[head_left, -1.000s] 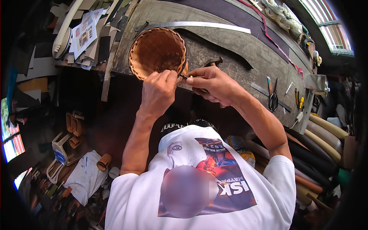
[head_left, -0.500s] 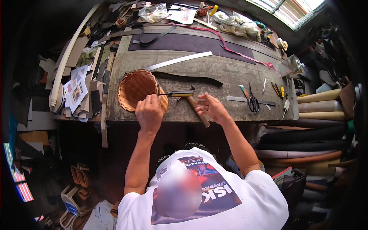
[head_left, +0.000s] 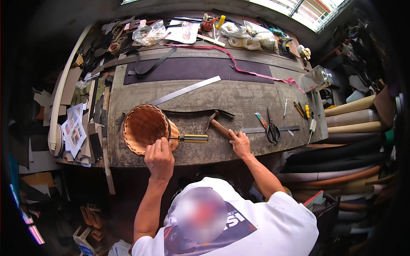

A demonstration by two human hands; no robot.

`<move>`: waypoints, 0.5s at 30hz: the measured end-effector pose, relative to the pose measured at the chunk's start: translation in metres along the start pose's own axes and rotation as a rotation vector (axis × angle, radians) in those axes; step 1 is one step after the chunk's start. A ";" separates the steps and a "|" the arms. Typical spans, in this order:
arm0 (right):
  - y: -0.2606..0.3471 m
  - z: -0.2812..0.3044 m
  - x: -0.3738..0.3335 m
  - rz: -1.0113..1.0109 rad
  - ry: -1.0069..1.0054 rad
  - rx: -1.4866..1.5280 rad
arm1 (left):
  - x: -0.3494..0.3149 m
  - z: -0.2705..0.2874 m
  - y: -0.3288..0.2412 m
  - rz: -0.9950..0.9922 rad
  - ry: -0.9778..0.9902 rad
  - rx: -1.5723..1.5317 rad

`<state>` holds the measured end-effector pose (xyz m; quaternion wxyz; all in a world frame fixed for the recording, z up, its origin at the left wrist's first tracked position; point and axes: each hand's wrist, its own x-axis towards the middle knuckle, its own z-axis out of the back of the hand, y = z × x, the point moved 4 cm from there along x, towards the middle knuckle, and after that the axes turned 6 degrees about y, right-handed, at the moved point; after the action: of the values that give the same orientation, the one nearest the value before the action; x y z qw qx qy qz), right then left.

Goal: The recorder is attaching a leather strap or rim to a woven wicker basket using a hammer and small nails.

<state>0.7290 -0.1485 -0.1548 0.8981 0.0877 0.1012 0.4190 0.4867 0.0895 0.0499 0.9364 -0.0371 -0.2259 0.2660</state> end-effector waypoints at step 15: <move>-0.193 0.166 0.381 0.084 -0.434 0.144 | 0.027 -0.025 -0.024 0.226 0.389 0.000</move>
<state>1.1522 0.0106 -0.0830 0.8719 0.2437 -0.0686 0.4191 0.5297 0.0846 0.0433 0.9265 -0.1129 -0.0357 0.3571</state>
